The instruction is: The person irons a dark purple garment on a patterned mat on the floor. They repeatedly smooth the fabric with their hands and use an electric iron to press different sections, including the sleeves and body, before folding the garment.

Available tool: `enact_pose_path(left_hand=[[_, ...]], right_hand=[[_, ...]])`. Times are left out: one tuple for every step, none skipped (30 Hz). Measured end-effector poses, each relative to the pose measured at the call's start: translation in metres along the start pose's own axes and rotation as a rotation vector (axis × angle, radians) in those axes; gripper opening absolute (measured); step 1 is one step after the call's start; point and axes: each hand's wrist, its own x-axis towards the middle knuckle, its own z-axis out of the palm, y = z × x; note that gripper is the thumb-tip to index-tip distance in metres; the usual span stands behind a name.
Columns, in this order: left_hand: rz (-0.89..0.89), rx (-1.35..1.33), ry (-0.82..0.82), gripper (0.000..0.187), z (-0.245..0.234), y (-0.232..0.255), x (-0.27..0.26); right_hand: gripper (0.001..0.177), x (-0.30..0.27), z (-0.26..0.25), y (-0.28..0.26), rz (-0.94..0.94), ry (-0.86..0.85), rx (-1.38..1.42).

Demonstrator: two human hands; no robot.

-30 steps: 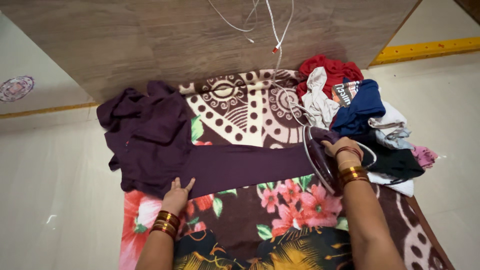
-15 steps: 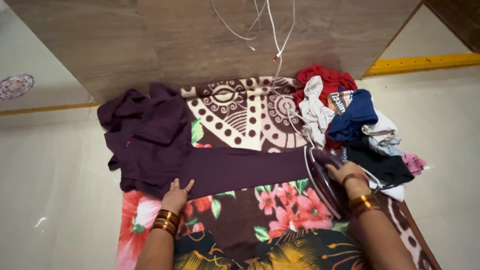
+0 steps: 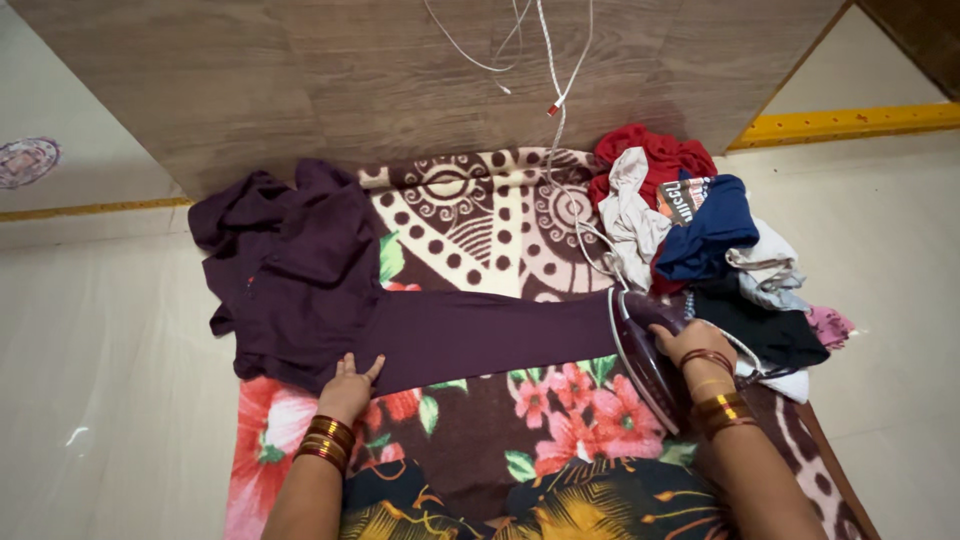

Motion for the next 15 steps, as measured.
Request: enact_pose_path(left_hand=[[-0.005, 0.004, -0.010, 0.069, -0.002, 0.000, -0.002], [-0.010, 0.008, -0.021, 0.070, -0.002, 0.002, -0.004], [-0.014, 0.013, -0.031, 0.071, -0.004, 0.002, -0.005], [-0.012, 0.017, -0.017, 0.071, -0.007, 0.000, -0.003], [-0.007, 0.017, -0.011, 0.071, -0.005, 0.001, -0.003], [-0.002, 0.018, -0.004, 0.070, -0.003, 0.001, -0.003], [-0.003, 0.025, -0.020, 0.071, -0.002, 0.001, -0.002], [-0.003, 0.031, -0.036, 0.071, -0.001, 0.000, -0.001], [-0.006, 0.037, -0.049, 0.071, -0.001, -0.001, 0.000], [-0.003, 0.024, -0.023, 0.070, -0.002, -0.001, 0.002], [0.003, 0.013, -0.005, 0.069, -0.002, -0.002, 0.001], [0.009, 0.002, 0.012, 0.068, -0.001, -0.002, -0.001], [-0.001, 0.010, -0.013, 0.069, -0.003, -0.001, 0.000], [-0.012, 0.017, -0.038, 0.070, -0.003, 0.001, -0.001], [-0.025, 0.024, -0.062, 0.071, -0.004, 0.002, -0.001]], right_hand=[[0.082, 0.003, -0.001, -0.005, 0.007, 0.006, -0.005], [0.084, 0.007, -0.001, -0.011, 0.014, 0.012, -0.010], [0.084, 0.012, -0.003, -0.015, -0.007, 0.025, -0.009], [0.084, 0.017, -0.006, -0.019, -0.028, 0.038, -0.007], [0.084, 0.019, -0.006, -0.020, -0.045, 0.047, -0.012], [0.084, 0.021, -0.005, -0.023, -0.053, 0.047, -0.018], [0.083, 0.024, -0.008, -0.028, -0.063, 0.051, -0.025], [0.083, 0.027, -0.011, -0.031, -0.072, 0.055, -0.032], [0.083, 0.030, -0.015, -0.035, -0.084, 0.053, -0.033], [0.083, 0.034, -0.018, -0.039, -0.096, 0.052, -0.034], [0.082, 0.034, -0.017, -0.039, -0.102, 0.042, -0.037], [0.083, 0.034, -0.015, -0.039, -0.108, 0.032, -0.055], [0.084, 0.038, -0.017, -0.042, -0.115, 0.032, -0.067], [0.085, 0.042, -0.018, -0.044, -0.122, 0.031, -0.080], [0.086, 0.046, -0.019, -0.047, -0.112, 0.020, -0.069]])
